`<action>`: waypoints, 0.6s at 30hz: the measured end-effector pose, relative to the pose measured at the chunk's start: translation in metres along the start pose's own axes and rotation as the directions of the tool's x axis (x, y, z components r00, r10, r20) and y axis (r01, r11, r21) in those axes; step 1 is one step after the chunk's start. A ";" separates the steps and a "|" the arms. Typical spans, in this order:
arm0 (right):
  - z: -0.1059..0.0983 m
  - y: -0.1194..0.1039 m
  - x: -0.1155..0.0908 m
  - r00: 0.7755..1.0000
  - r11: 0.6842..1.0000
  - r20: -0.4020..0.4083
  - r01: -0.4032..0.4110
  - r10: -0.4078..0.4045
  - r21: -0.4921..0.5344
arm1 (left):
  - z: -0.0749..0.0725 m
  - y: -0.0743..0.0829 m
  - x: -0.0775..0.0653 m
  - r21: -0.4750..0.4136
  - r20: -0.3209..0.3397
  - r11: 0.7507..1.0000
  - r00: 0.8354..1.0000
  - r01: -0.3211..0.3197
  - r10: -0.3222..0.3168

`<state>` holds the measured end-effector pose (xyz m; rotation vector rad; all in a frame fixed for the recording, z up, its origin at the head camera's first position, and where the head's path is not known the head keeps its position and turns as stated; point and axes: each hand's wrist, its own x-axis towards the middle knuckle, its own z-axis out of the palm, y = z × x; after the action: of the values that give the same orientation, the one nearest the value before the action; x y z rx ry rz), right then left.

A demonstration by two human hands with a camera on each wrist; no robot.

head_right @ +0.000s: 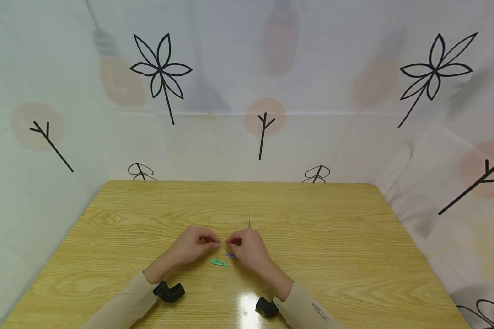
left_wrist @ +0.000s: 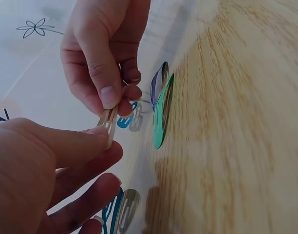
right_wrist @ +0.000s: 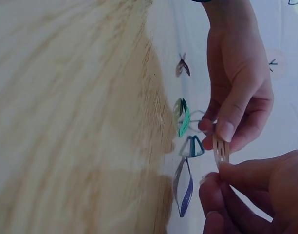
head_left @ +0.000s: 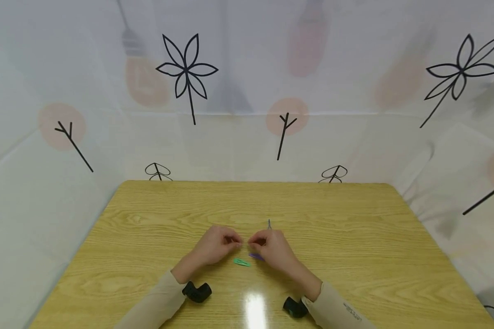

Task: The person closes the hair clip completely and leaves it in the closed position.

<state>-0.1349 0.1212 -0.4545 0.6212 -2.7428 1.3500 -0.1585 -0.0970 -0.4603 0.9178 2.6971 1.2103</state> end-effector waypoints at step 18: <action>0.004 0.003 0.002 0.994 0.999 0.109 0.023 -0.018 -0.047 | -0.001 0.000 -0.002 0.025 0.110 0.999 0.993 0.034 -0.037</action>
<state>-0.1370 0.1197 -0.4590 0.7389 -2.8354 1.2784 -0.1571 -0.0994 -0.4601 0.9072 2.6351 1.0900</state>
